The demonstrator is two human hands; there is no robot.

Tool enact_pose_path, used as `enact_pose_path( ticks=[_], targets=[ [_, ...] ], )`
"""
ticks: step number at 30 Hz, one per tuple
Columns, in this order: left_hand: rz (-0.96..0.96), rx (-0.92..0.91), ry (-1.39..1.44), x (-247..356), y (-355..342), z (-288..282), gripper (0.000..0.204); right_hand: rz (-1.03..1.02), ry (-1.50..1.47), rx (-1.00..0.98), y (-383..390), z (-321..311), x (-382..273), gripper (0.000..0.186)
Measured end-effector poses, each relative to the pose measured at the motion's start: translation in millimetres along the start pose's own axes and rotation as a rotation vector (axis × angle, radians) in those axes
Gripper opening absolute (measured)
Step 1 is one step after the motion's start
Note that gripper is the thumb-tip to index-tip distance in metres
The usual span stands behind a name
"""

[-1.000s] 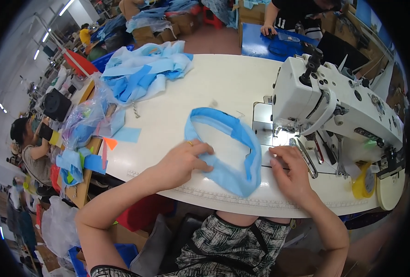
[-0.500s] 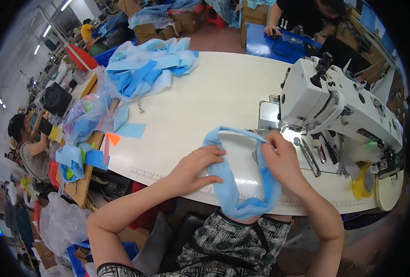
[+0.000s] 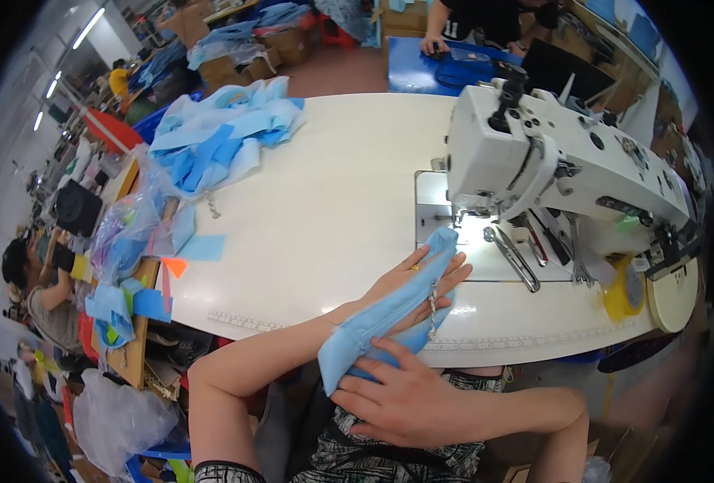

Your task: Sewing and assembling a blue fabric strip using an industrial sewing machine.

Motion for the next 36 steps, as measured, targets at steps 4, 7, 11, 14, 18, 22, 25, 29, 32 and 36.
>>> enact_pose_path(
  ticks=[4, 7, 11, 14, 18, 22, 25, 29, 32, 36],
  targets=[
    [-0.172, 0.330, 0.383, 11, -7, -19, 0.061, -0.111, 0.342, -0.155, 23, -2, 18, 0.048],
    [-0.372, 0.349, 0.705, 18, -10, -44, 0.070, -0.033, 0.292, 0.017, 46, -15, 30, 0.056],
    [-0.306, 0.342, 0.716, 11, -5, -41, 0.066, 0.384, 0.403, 0.111, 64, -42, 63, 0.065],
    [-0.329, 0.297, 0.566, -2, -2, -29, 0.055, 0.411, 0.412, 0.092, 75, -46, 84, 0.052],
    [-0.231, 0.224, 0.171, 1, -2, -26, 0.051, 0.406, 0.405, 0.160, 79, -39, 94, 0.037],
    [-0.191, 0.053, 0.030, -2, -9, -31, 0.044, 0.282, 0.424, 0.180, 77, -42, 105, 0.028],
    [-0.224, 0.029, 0.016, -10, -7, -28, 0.039, 0.134, 0.430, 0.212, 74, -40, 113, 0.022],
    [-0.219, 0.251, 0.193, -10, -9, -27, 0.033, 0.098, 0.429, 0.252, 81, -28, 130, 0.022],
    [-0.210, 0.209, 0.227, -29, 9, -16, 0.034, 0.140, 0.402, 0.290, 80, -27, 129, 0.026],
    [-0.184, 0.110, 0.021, -28, -1, -28, 0.036, 0.210, 0.420, 0.256, 80, -27, 130, 0.027]
  ],
)
Point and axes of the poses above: each hand's wrist, its own y-axis away from the middle knuckle, its own z-axis out of the palm, x = y × z, the point moved 2 cm from there along -y, towards the middle knuckle, and after that the axes turned 12 degrees about y, right-handed, at the moved point
